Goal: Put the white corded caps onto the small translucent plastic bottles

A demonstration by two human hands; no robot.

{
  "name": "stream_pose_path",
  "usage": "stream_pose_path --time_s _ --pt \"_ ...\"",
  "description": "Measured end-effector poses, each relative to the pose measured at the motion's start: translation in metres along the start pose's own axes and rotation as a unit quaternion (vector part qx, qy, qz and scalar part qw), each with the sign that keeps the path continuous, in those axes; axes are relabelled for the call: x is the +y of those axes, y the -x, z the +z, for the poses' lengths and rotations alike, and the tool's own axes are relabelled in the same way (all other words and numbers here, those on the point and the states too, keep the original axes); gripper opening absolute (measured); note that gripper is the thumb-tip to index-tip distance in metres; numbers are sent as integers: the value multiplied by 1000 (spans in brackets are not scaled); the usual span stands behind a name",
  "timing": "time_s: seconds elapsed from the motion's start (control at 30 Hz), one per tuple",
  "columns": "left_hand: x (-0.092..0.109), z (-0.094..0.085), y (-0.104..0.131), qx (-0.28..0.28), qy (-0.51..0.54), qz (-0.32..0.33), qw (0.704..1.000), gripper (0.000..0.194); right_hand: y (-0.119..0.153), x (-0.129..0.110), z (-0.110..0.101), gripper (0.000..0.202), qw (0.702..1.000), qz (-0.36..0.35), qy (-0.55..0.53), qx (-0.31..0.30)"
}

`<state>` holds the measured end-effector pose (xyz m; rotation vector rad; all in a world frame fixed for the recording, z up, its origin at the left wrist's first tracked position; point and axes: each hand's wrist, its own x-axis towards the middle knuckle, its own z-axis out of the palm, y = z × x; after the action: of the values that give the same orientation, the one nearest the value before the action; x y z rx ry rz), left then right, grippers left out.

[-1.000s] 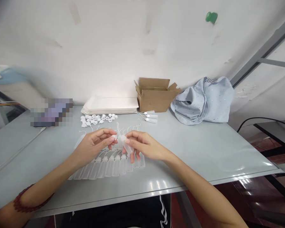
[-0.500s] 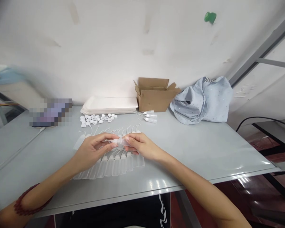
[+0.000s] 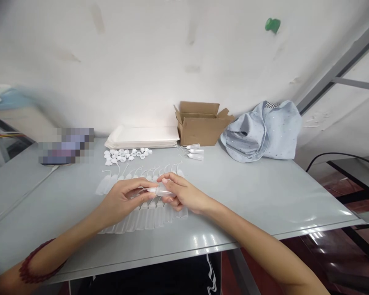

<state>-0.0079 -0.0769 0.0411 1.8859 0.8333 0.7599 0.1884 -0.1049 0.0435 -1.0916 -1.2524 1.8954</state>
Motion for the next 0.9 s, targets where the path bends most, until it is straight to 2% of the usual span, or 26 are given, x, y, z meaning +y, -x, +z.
stream_pose_path --time_s 0.13,0.27,0.33,0.43,0.5,0.57,0.63,0.7,0.77,0.9 --pt "2 -1 2 -12 -22 9 1000 14 1 -3 2 24 998 34 -45 -12" --pt "7 -2 4 -32 -25 -27 999 17 2 -2 2 27 999 34 -20 -18" --pt "8 -2 3 -36 -12 -53 998 19 2 -1 2 30 1000 17 11 -21" --pt "9 -4 1 -21 10 -98 995 25 1 2 1 31 993 -63 98 8" --pt "8 -6 0 -13 21 -113 993 27 1 4 1 27 972 -125 189 56" --pt "6 -8 -1 -17 30 -116 993 26 0 6 2 23 939 -170 282 102" --pt "5 -8 -1 -22 36 -118 992 26 0 8 2 23 906 -203 348 127" --pt "3 -7 0 -16 33 -120 992 25 0 10 1 24 889 -219 381 132" --pt "1 -4 2 5 6 -109 994 24 0 10 1 25 890 -217 381 128" --pt "-2 2 5 47 -87 -37 994 18 -1 6 1 28 922 -177 324 118"
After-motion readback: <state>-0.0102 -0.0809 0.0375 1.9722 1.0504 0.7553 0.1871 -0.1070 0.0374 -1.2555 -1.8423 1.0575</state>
